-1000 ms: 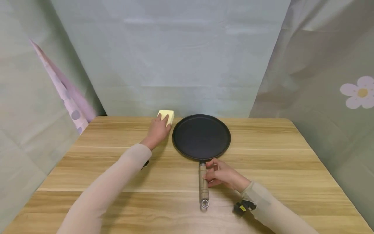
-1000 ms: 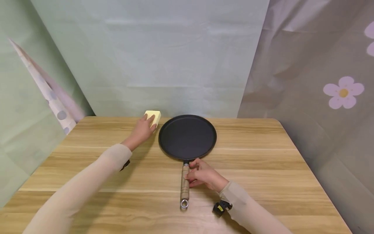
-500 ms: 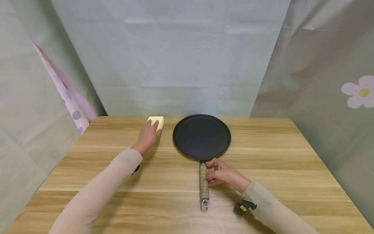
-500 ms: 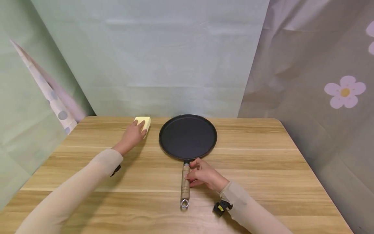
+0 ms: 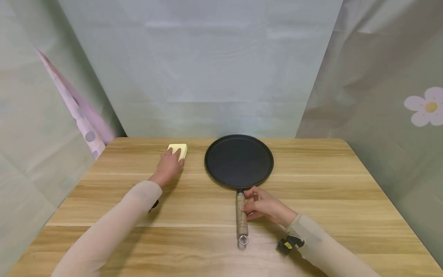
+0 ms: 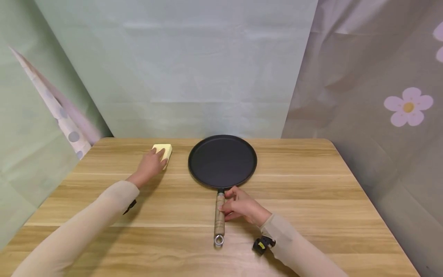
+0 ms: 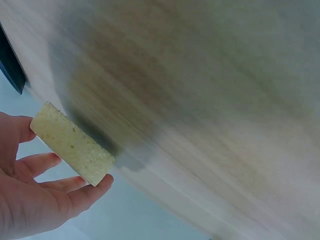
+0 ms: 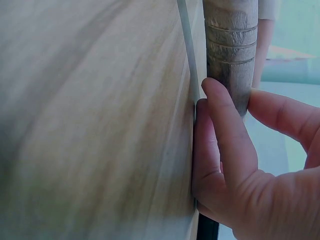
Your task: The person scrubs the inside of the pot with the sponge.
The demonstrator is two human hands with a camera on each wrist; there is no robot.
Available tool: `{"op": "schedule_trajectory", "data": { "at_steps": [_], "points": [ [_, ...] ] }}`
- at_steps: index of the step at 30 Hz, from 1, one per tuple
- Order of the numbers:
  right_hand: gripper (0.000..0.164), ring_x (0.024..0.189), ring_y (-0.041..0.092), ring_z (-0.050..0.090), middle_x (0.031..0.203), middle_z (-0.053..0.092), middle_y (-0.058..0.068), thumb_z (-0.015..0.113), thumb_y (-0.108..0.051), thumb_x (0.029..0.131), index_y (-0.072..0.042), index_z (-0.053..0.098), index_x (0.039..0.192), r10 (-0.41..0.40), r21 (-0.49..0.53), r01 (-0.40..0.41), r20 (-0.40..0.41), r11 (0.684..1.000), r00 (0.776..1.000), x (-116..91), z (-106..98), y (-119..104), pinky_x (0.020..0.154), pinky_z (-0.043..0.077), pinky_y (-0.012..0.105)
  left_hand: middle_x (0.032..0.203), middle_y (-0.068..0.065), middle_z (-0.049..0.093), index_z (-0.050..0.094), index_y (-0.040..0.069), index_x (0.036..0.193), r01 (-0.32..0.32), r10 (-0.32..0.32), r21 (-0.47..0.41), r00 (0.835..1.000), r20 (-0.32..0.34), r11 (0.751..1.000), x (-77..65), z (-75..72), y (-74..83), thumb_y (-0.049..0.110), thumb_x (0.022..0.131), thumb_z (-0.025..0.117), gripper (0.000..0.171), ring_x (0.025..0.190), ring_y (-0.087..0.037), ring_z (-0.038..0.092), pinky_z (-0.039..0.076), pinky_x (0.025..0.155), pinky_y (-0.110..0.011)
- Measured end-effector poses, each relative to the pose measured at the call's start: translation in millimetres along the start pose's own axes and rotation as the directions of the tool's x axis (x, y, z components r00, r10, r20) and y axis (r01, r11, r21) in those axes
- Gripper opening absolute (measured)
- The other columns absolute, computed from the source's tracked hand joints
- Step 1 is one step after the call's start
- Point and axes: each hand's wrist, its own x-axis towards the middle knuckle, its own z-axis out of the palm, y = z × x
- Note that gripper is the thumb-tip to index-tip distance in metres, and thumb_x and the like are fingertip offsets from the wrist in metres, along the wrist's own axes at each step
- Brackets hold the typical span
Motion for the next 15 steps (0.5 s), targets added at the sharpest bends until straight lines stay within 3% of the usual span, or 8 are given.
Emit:
{"op": "schedule_trajectory", "data": {
  "at_steps": [8, 15],
  "points": [
    [0.045, 0.075, 0.02, 0.061, 0.091, 0.055, 0.015, 0.067, 0.0, 0.08, 0.006, 0.039, 0.115, 0.0, 0.001, 0.0, 0.007, 1.0, 1.0, -0.6, 0.1, -1.0, 0.07, 0.057, 0.039, 0.146, -0.039, 0.024, 0.034, -0.006, 0.145, -0.007, 0.006, 0.047, 1.0, 0.012, 0.999, -3.6, 4.1, -3.8, 0.021, 0.101, 0.045, 0.052, 0.127, -0.06, 0.029, 0.038, 0.097, -0.063],
    [0.045, 0.076, 0.02, 0.061, 0.091, 0.054, 0.015, 0.066, 0.0, 0.079, 0.006, 0.039, 0.114, 0.002, 0.008, -0.002, 0.007, 1.0, 1.0, -0.7, 0.3, -0.8, 0.07, 0.057, 0.038, 0.143, -0.039, 0.029, 0.038, -0.005, 0.143, -0.017, 0.018, 0.058, 1.0, -0.016, 0.998, -4.4, 8.8, -7.2, 0.022, 0.101, 0.045, 0.051, 0.119, -0.06, 0.036, 0.046, 0.087, -0.061]
  ]
}}
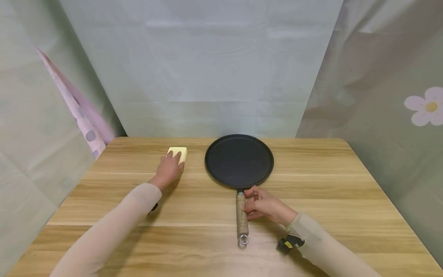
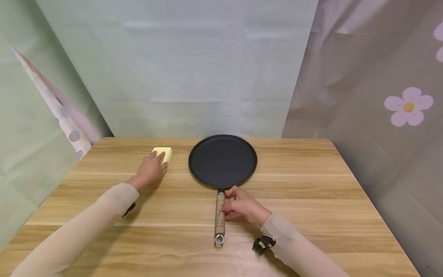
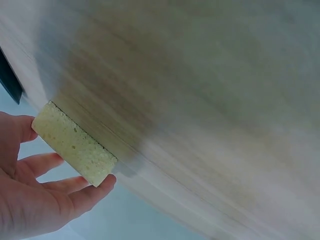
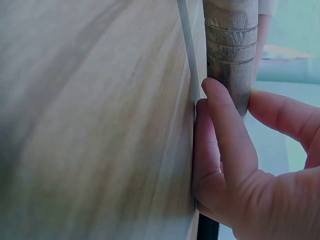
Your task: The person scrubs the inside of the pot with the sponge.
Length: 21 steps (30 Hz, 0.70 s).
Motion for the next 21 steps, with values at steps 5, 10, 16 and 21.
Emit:
{"op": "schedule_trajectory", "data": {
  "at_steps": [5, 10, 16, 21],
  "points": [
    [0.045, 0.076, 0.02, 0.061, 0.091, 0.055, 0.015, 0.066, 0.001, 0.079, 0.006, 0.039, 0.114, 0.002, -0.002, -0.002, 0.002, 1.0, 1.0, -1.1, 2.0, 0.2, 0.07, 0.057, 0.038, 0.144, -0.037, 0.028, 0.038, -0.004, 0.144, 0.014, -0.014, -0.009, 1.0, 0.001, 1.0, -4.7, -1.5, 1.6, 0.023, 0.1, 0.046, 0.051, 0.121, -0.059, 0.036, 0.047, 0.086, -0.061],
    [0.045, 0.076, 0.02, 0.062, 0.091, 0.056, 0.015, 0.067, 0.0, 0.08, 0.006, 0.038, 0.115, -0.011, -0.01, 0.011, 0.01, 1.0, 1.0, -0.6, 1.8, 0.3, 0.071, 0.057, 0.039, 0.147, -0.037, 0.024, 0.034, -0.004, 0.146, 0.034, -0.034, -0.002, 0.999, 0.016, 0.999, -6.4, -3.6, 3.5, 0.022, 0.101, 0.045, 0.053, 0.124, -0.058, 0.034, 0.046, 0.088, -0.06],
    [0.05, 0.076, 0.019, 0.063, 0.092, 0.056, 0.015, 0.067, -0.002, 0.082, 0.009, 0.036, 0.12, -0.026, -0.026, 0.027, 0.03, 0.999, 0.999, -0.3, -1.9, 2.1, 0.073, 0.057, 0.04, 0.149, -0.037, 0.02, 0.029, -0.003, 0.148, 0.059, -0.06, 0.026, 0.996, 0.062, 0.998, -7.8, -3.1, 5.6, 0.027, 0.102, 0.043, 0.057, 0.128, -0.057, 0.03, 0.042, 0.092, -0.063],
    [0.057, 0.077, 0.019, 0.063, 0.092, 0.057, 0.015, 0.066, -0.005, 0.084, 0.012, 0.033, 0.128, -0.028, -0.079, 0.034, 0.075, 0.996, 0.997, -1.5, -7.1, 4.1, 0.075, 0.056, 0.039, 0.149, -0.035, 0.022, 0.028, -0.003, 0.148, 0.03, -0.035, 0.085, 0.998, 0.056, 0.996, -9.8, -2.0, 9.4, 0.031, 0.102, 0.042, 0.059, 0.135, -0.054, 0.024, 0.036, 0.098, -0.064]
  ]
}}
